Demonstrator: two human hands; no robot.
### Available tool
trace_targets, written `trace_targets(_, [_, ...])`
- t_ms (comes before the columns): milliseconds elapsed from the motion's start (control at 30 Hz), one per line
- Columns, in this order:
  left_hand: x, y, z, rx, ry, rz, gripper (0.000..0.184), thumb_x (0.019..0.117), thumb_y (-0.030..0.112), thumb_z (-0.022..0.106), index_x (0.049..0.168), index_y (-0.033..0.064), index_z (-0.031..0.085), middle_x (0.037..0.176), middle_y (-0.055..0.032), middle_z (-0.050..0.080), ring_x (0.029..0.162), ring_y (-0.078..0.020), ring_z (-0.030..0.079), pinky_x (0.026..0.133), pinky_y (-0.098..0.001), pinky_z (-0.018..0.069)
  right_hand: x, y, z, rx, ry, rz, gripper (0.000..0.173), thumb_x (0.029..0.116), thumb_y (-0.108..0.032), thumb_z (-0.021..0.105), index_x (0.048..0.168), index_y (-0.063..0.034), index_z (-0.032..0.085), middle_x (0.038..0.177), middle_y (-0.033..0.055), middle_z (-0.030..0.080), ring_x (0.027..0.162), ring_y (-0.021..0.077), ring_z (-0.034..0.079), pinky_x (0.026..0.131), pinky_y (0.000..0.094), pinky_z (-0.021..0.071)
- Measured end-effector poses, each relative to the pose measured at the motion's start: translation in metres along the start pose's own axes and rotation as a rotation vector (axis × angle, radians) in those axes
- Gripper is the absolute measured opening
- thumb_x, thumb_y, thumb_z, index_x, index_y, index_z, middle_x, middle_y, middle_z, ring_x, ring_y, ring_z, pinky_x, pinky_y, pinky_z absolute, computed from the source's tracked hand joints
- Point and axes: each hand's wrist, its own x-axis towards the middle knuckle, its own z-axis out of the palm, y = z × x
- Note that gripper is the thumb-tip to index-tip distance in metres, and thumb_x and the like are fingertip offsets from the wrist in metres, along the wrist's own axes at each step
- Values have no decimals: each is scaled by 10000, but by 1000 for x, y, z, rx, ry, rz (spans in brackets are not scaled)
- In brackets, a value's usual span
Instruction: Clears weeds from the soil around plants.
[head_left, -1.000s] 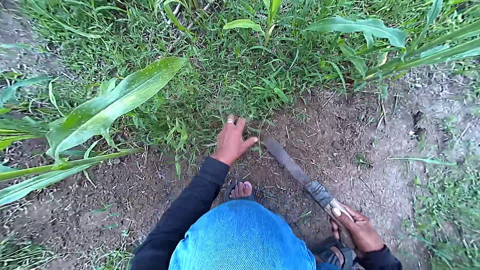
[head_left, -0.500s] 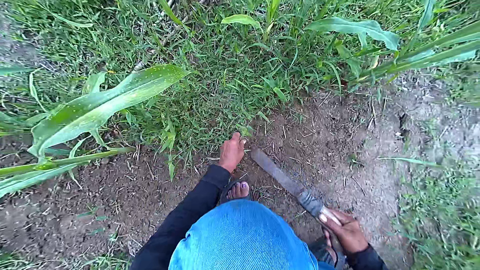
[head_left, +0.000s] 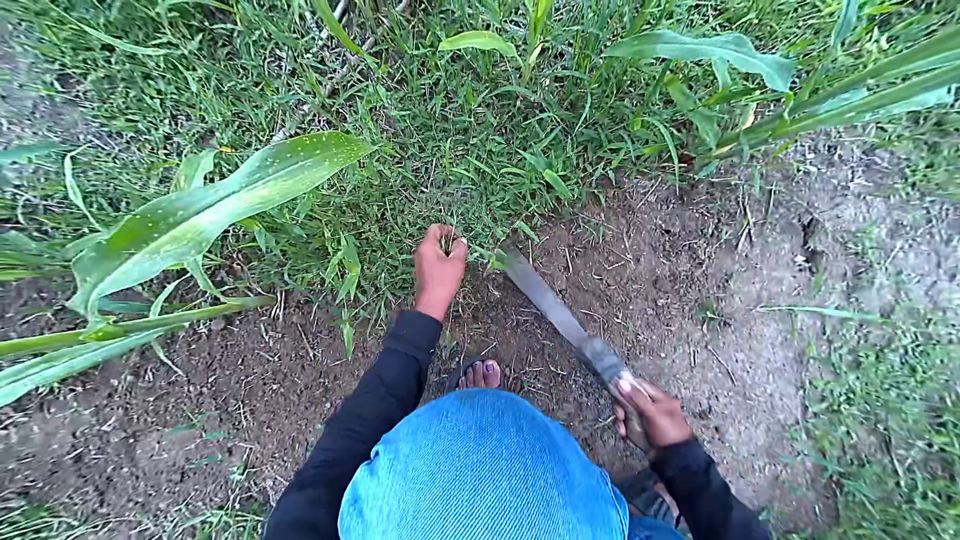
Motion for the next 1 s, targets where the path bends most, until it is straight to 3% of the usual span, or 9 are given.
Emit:
trace_targets(167, [-6, -7, 17, 137, -53, 11, 294, 1052, 236, 562, 1275, 48, 598, 1082, -240, 694, 927, -412, 689, 778, -614, 541, 2, 0, 40, 42, 7, -24, 244, 1014, -201, 565, 1078, 16, 659, 568, 42, 648, 409, 131, 592, 386, 296, 521])
trace_targets(267, [8, -15, 19, 221, -4, 83, 281, 1040, 218, 589, 1244, 26, 617, 1102, -253, 691, 979, -439, 685, 822, -649, 539, -9, -5, 33, -290, 145, -443, 394, 847, -264, 761, 1111, 25, 715, 715, 26, 721, 526, 88, 654, 498, 277, 583])
trace_targets(367, [22, -35, 12, 336, 34, 172, 299, 1013, 180, 612, 1255, 7, 640, 1250, -275, 639, 1119, -468, 649, 910, -681, 521, -16, -23, -21, -808, 237, -961, 571, 870, -498, 740, 1096, 26, 754, 894, 164, 770, 762, 199, 754, 679, 397, 626])
trace_targets(467, [25, -46, 9, 366, 13, 132, 314, 1008, 176, 622, 1262, -6, 643, 1256, -303, 627, 1131, -495, 633, 926, -692, 505, -52, -33, -71, -592, 161, -716, 503, 825, -404, 799, 1095, 17, 743, 883, 39, 765, 683, 8, 686, 624, 206, 591])
trace_targets(533, [18, -47, 10, 336, 2, 98, 314, 1021, 190, 623, 1269, -2, 636, 1251, -299, 628, 1125, -488, 635, 938, -683, 504, -78, -29, -102, -269, 48, -426, 340, 830, -246, 792, 1126, -87, 740, 791, -44, 752, 545, 43, 653, 499, 240, 575])
trace_targets(633, [14, -51, 11, 264, 33, 113, 282, 1010, 170, 632, 1228, -8, 656, 1243, -271, 648, 1116, -446, 652, 941, -656, 517, -76, -6, -135, -57, -141, -221, 318, 854, -439, 800, 1128, -278, 782, 766, -52, 753, 544, 80, 656, 511, 276, 579])
trace_targets(700, [15, -51, 13, 218, 70, 165, 256, 1002, 139, 627, 1203, -15, 668, 1264, -253, 646, 1151, -413, 644, 977, -620, 513, -42, 10, -106, 6, -106, -158, 357, 833, -483, 799, 1065, -213, 780, 691, -11, 714, 488, 102, 621, 456, 289, 552])
trace_targets(833, [25, -26, 27, 270, 81, 344, 260, 973, 120, 617, 1184, -5, 702, 1344, -240, 614, 1219, -406, 615, 1005, -595, 507, 39, -30, 38, -42, 9, -16, 263, 1028, -205, 567, 1100, 34, 649, 593, 46, 632, 431, 143, 586, 421, 322, 539])
trace_targets(1000, [71, -4, 77, 664, -122, 474, 627, 959, 411, 673, 1458, 49, 558, 1539, -206, 503, 1408, -488, 440, 1014, -694, 430, 48, -38, 43, -34, -53, 23, 235, 1050, -172, 549, 1125, 33, 637, 594, 49, 630, 436, 146, 594, 427, 315, 544])
